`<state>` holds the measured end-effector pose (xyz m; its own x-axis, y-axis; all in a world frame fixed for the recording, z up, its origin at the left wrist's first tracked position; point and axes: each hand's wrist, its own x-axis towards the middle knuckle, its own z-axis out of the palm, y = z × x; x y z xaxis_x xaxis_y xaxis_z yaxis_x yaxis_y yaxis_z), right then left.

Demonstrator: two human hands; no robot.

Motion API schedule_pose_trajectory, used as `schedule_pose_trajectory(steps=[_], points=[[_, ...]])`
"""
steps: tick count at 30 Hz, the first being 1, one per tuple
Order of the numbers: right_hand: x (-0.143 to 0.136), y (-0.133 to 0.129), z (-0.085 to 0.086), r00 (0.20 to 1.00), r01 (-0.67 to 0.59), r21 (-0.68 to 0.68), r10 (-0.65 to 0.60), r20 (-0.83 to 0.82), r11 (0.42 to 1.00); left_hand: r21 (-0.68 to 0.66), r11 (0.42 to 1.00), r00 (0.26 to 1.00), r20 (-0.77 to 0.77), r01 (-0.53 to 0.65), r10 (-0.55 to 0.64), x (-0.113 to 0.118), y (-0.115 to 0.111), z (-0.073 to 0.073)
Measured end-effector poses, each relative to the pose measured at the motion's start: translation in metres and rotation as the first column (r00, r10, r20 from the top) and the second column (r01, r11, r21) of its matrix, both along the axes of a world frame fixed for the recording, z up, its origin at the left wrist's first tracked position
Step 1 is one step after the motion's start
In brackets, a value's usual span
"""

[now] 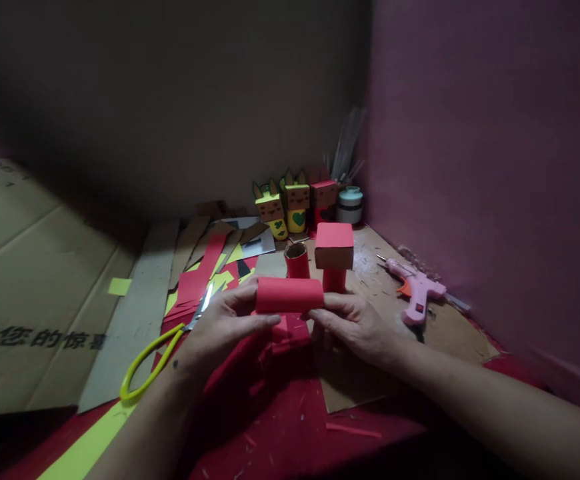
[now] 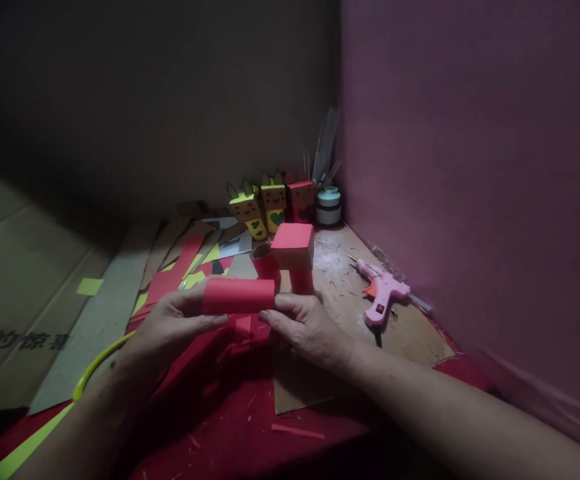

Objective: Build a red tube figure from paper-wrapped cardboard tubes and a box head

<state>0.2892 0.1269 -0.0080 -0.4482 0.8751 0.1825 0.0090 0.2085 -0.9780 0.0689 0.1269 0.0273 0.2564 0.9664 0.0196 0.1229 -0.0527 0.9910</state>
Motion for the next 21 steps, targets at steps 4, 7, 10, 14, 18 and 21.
schedule_pose_trajectory(steps=[4,7,10,14,18,21], points=[[0.002,0.002,0.0,0.989,0.085,0.267,-0.114,0.094,0.96,0.146,0.989,0.996,-0.09,0.034,-0.021,-0.005,0.002,0.002],[0.001,0.002,0.002,0.984,0.101,0.389,-0.149,0.093,0.916,0.155,0.988,0.991,-0.135,0.004,0.017,-0.007,0.004,0.001],[0.001,0.0,0.005,0.99,0.091,0.428,-0.128,0.058,0.899,0.111,0.994,0.989,-0.142,-0.013,0.029,-0.009,0.004,-0.001],[0.003,-0.005,0.006,0.997,0.075,0.356,-0.061,-0.05,0.931,0.12,0.993,0.993,-0.12,-0.004,0.019,-0.012,0.004,0.001],[0.001,-0.006,0.0,0.944,0.143,0.107,-0.103,-0.313,0.984,0.129,0.989,0.995,-0.08,0.065,-0.055,-0.011,0.003,0.006],[-0.001,-0.002,-0.004,0.94,0.154,0.0,-0.147,-0.308,0.988,0.12,0.986,0.99,-0.086,0.119,-0.109,-0.009,0.002,0.007]])
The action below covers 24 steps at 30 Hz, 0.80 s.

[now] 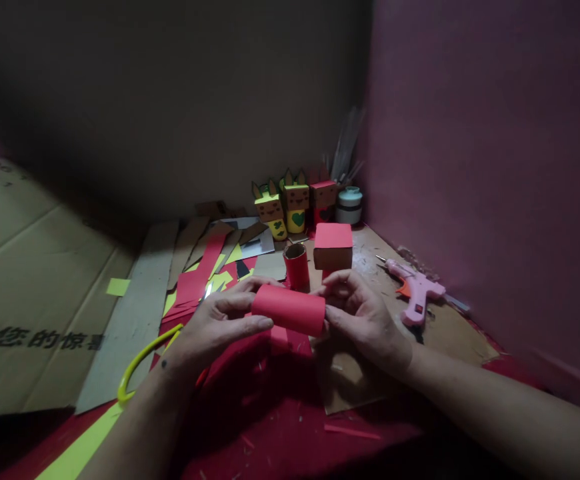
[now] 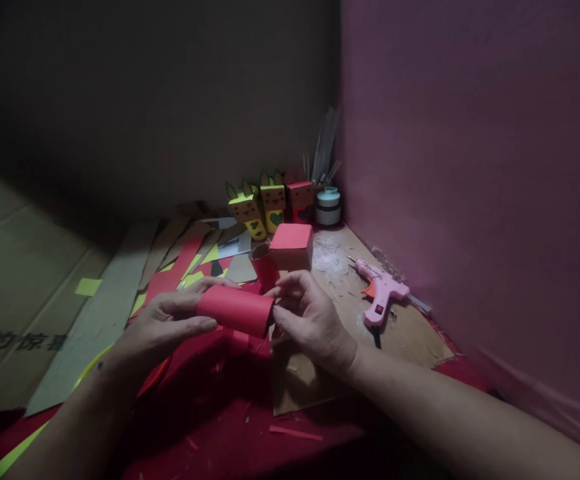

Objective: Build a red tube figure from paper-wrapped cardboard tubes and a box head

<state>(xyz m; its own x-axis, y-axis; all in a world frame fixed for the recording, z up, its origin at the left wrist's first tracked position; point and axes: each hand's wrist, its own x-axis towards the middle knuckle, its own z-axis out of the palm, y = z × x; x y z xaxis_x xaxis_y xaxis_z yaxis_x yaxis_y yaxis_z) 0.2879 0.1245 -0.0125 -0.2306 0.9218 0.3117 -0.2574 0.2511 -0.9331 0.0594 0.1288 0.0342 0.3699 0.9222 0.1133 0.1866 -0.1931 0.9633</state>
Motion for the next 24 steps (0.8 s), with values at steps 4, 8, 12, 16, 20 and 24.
schedule_pose_trajectory(steps=[4,8,12,16,20,24], points=[[0.001,0.002,-0.001,0.964,-0.021,0.034,0.011,0.265,0.999,-0.038,0.997,0.997,0.032,0.068,-0.066,-0.001,-0.002,-0.002],[0.005,0.001,-0.002,0.944,0.058,0.256,-0.137,0.3,0.965,-0.129,0.989,0.975,0.197,-0.078,0.103,-0.004,0.002,-0.003],[0.007,0.0,-0.002,0.927,0.072,0.368,-0.198,0.319,0.927,-0.159,0.983,0.984,0.133,-0.092,0.114,0.002,0.005,-0.005],[0.005,-0.002,-0.006,0.929,0.036,0.445,-0.194,0.315,0.895,-0.16,0.987,0.999,0.043,-0.022,0.029,0.015,-0.001,-0.006],[0.005,-0.001,-0.009,0.967,0.017,0.414,-0.121,0.226,0.91,0.056,0.993,0.99,0.097,-0.106,0.1,0.023,-0.009,-0.008],[0.01,0.004,-0.01,0.908,-0.148,0.496,-0.082,0.411,0.856,0.278,0.958,0.992,0.125,-0.07,0.036,0.026,-0.012,-0.013]])
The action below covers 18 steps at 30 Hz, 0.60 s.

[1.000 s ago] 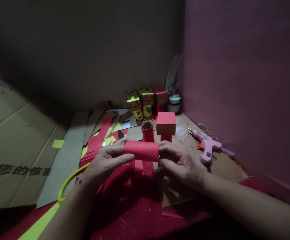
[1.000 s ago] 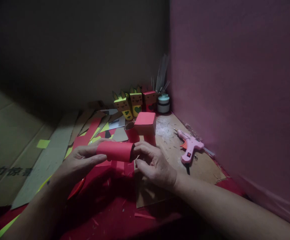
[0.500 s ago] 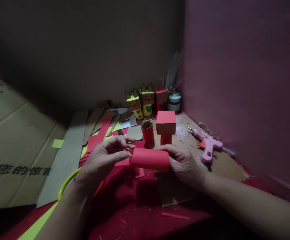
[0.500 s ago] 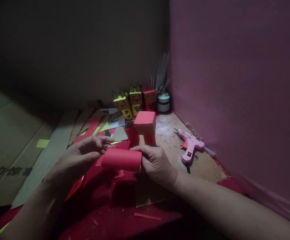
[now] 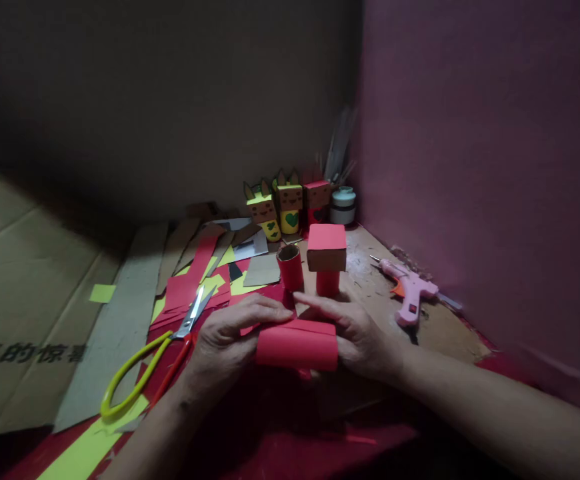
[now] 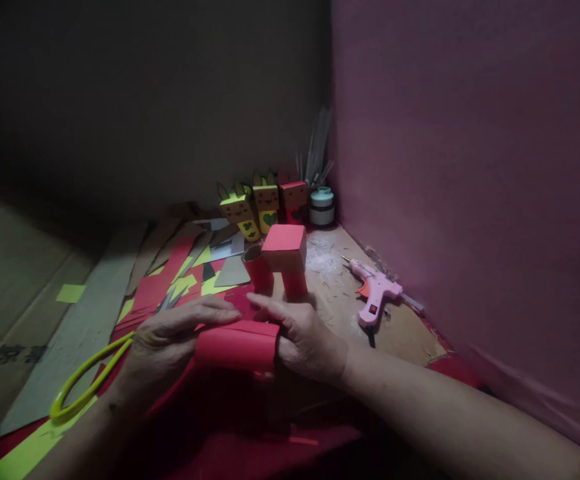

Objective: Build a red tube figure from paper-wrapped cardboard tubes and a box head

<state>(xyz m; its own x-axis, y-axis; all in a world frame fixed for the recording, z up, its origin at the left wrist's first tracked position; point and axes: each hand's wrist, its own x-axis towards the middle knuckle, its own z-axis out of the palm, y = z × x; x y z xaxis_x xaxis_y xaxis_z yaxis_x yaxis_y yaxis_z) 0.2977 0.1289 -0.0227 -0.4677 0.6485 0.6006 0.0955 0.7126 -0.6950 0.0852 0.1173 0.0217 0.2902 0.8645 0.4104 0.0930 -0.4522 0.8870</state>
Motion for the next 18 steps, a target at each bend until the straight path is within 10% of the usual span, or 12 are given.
schedule_pose_trajectory(steps=[18], points=[[0.0001,-0.0001,0.0102,0.991,-0.129,0.028,0.127,0.052,0.991,-0.003,1.0,0.978,-0.206,0.01,-0.011,-0.0026,-0.0001,-0.0075]])
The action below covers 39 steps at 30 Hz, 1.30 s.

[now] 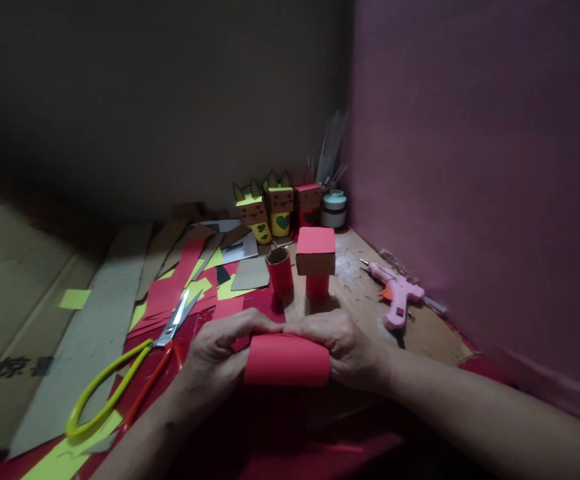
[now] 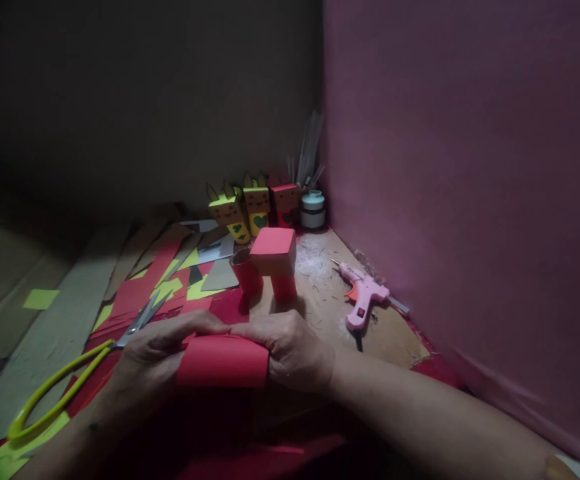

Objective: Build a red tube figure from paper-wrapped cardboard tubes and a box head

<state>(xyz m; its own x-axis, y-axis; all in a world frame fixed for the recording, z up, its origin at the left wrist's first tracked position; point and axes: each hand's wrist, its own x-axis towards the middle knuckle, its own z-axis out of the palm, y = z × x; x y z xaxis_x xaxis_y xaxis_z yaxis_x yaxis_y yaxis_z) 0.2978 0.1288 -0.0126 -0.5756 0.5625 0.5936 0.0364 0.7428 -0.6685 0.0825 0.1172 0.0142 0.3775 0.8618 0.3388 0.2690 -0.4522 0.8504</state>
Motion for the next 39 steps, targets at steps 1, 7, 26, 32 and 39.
schedule_pose_trajectory(steps=[1,7,26,32,39], points=[[0.0,0.0,0.0,1.0,-0.004,-0.014,0.003,-0.008,1.0,-0.034,0.999,1.0,0.002,-0.017,0.017,0.0,-0.001,0.0],[-0.002,0.003,-0.009,0.993,0.107,0.11,-0.102,-0.055,0.988,-0.22,0.974,0.998,0.02,-0.058,0.064,0.003,-0.001,0.002],[-0.009,0.0,0.005,0.965,0.058,-0.706,-0.221,-0.142,0.706,-0.667,0.743,0.993,0.113,0.06,0.022,0.006,0.009,0.002],[-0.01,0.005,0.004,0.968,-0.037,-0.911,-0.21,-0.134,0.411,-0.608,0.789,0.986,0.163,0.082,0.023,0.005,0.009,0.002],[-0.006,0.016,-0.014,0.975,-0.096,-0.904,-0.142,-0.169,0.416,-0.543,0.838,0.979,0.196,0.059,0.058,-0.004,0.013,0.003]])
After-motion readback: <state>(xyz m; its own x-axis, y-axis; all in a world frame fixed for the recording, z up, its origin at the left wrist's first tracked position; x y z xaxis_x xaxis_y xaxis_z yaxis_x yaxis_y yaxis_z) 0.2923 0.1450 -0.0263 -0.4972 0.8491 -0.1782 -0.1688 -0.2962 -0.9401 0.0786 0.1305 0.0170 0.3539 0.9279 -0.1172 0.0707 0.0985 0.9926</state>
